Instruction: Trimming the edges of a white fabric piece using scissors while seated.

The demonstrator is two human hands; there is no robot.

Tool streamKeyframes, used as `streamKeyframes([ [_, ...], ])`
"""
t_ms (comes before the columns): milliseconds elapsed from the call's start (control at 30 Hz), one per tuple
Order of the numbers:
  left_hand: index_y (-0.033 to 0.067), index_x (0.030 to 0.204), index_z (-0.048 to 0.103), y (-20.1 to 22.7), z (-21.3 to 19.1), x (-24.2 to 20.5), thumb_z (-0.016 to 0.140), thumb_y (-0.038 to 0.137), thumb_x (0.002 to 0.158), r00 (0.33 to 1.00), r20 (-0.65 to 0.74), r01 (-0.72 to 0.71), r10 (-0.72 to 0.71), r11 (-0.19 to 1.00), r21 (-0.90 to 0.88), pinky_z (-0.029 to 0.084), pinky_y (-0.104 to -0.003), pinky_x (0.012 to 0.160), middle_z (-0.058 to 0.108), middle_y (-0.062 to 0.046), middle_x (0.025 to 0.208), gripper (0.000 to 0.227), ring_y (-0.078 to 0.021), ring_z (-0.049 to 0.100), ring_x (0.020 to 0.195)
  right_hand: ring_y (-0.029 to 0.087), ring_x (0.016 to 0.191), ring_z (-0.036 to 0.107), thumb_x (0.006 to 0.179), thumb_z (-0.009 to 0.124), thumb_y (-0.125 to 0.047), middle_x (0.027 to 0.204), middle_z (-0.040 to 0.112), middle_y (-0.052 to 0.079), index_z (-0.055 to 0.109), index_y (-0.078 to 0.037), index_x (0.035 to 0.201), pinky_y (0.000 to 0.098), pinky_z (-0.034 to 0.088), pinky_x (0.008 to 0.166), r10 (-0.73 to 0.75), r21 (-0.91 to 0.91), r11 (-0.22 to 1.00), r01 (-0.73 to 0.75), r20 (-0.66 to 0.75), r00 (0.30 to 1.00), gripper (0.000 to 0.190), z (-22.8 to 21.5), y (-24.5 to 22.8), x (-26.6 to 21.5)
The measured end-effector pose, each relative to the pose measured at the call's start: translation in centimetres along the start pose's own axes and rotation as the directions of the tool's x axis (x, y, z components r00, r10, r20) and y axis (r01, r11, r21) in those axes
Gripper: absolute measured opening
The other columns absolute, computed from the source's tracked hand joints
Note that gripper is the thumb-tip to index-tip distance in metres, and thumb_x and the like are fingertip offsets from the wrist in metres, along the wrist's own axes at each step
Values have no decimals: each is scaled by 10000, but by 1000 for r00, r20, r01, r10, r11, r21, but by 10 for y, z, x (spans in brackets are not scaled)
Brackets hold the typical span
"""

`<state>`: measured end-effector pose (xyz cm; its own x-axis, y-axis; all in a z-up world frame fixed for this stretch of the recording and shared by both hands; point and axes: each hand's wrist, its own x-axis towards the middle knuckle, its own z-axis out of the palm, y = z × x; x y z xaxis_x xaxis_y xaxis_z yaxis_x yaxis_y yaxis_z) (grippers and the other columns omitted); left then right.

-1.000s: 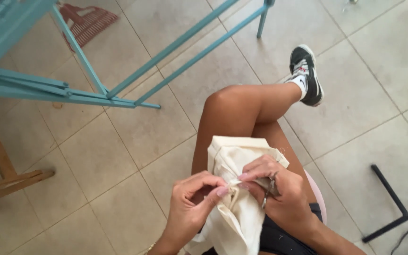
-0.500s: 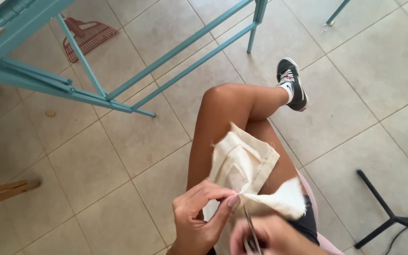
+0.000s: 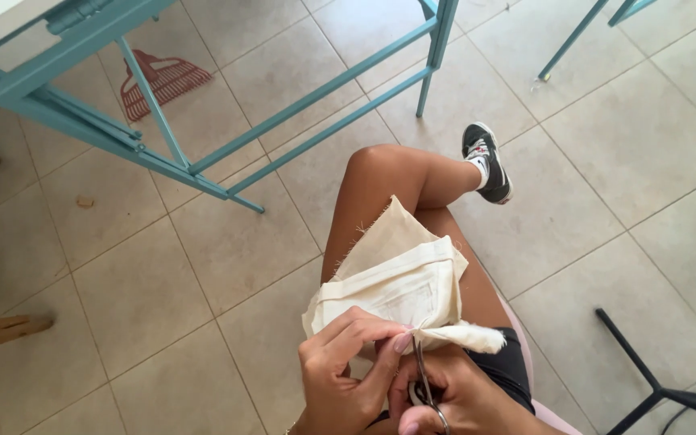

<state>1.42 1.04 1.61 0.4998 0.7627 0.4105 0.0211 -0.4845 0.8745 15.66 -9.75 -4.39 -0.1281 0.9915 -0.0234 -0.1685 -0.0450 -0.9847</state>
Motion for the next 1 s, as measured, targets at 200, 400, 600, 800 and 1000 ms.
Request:
streamKeyframes([
  [200, 78, 882, 772, 10, -2, -6, 734, 103, 968, 1000, -3, -19, 19, 999, 46, 590, -257, 612, 777, -63, 808, 97, -153, 720, 674, 104, 579, 612, 895, 887, -400, 679, 713, 32, 754, -50, 755, 255, 460, 507, 80, -18, 997, -80, 19, 997, 400, -1, 2, -3],
  [400, 95, 905, 796, 6, 0, -14, 734, 103, 966, 999, -14, -44, 46, 995, 92, 599, -257, 615, 792, -49, 831, 88, -146, 739, 690, 99, 669, 639, 739, 827, -115, 687, 696, 2, 678, -89, 735, 289, 494, 582, 143, -222, 963, -156, -73, 987, 151, 3, -7, -3],
  [600, 79, 951, 800, -3, 4, -20, 740, 0, 946, 986, -29, -159, 165, 975, 158, 596, -266, 640, 784, -35, 866, 99, -170, 727, 729, 84, 654, 646, 706, 776, -51, 627, 675, 1, 639, -103, 658, 308, 504, 564, 93, -295, 945, -143, -179, 979, 154, 8, -16, 2],
  [800, 58, 970, 782, -7, 4, -19, 733, 22, 976, 976, 2, -214, 217, 962, 168, 591, -267, 641, 773, -43, 876, 61, -167, 703, 725, 77, 672, 671, 757, 832, -57, 645, 716, 3, 685, -86, 684, 278, 530, 600, 91, -240, 963, -126, -150, 985, 167, 1, -8, 3],
  [1000, -3, 996, 739, -12, 2, -19, 678, -1, 1019, 939, 62, -342, 337, 912, 226, 570, -319, 666, 717, -79, 880, 65, -229, 636, 720, 174, 881, 717, 945, 842, -346, 898, 766, 35, 695, -97, 979, 341, 548, 849, -108, -662, 749, -20, -151, 983, 290, -15, 35, -11],
])
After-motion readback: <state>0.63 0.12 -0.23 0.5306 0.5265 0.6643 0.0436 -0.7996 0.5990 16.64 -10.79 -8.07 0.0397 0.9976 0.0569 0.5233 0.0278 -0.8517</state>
